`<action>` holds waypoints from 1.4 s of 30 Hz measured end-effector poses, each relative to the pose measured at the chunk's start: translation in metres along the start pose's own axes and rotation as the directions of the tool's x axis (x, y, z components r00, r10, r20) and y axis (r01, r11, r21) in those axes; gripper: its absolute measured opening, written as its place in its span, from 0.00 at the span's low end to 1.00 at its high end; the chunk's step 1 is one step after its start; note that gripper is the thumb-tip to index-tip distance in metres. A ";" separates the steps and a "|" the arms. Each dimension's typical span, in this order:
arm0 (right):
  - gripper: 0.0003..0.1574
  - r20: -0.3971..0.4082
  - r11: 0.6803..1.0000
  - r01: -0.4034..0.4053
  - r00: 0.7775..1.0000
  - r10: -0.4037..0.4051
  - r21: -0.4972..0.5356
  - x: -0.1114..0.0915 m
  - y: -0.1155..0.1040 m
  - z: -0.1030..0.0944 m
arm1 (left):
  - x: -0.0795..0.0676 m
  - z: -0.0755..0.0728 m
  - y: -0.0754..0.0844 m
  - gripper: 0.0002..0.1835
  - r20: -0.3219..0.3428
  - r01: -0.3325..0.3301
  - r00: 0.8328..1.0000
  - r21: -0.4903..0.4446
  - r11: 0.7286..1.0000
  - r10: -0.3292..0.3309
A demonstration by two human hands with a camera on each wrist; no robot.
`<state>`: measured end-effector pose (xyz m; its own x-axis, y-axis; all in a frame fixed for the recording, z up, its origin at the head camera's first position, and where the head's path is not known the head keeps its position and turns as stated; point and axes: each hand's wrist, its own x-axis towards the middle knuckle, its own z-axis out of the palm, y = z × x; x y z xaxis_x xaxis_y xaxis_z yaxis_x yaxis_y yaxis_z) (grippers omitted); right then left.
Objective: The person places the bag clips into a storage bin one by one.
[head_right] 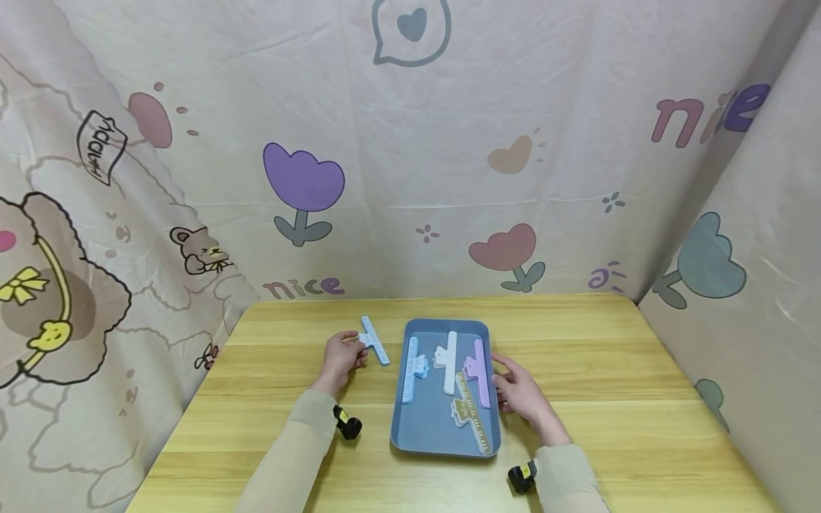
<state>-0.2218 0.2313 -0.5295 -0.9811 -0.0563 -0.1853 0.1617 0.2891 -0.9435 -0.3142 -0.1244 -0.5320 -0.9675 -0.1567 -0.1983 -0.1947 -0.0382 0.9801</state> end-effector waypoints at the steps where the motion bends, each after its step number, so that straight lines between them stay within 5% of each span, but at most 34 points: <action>1: 0.33 -0.001 1.000 -0.001 1.000 0.001 0.003 0.000 0.000 0.000 | 0.000 0.000 0.000 0.25 0.001 0.002 1.000 0.002 1.000 -0.002; 23: 0.33 -0.003 1.000 -0.012 1.000 0.012 0.000 0.001 0.002 0.000 | -0.001 -0.005 -0.001 0.22 0.043 0.048 0.998 0.017 0.999 -0.049; 42: 0.33 -0.001 1.000 -0.005 1.000 0.005 0.010 -0.002 -0.001 0.001 | -0.019 -0.011 0.010 0.20 0.064 -0.056 0.997 0.048 0.997 0.052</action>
<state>-0.2200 0.2304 -0.5281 -0.9804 -0.0537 -0.1897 0.1676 0.2794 -0.9454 -0.2959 -0.1324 -0.5181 -0.9847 -0.0951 -0.1458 -0.1482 0.0181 0.9888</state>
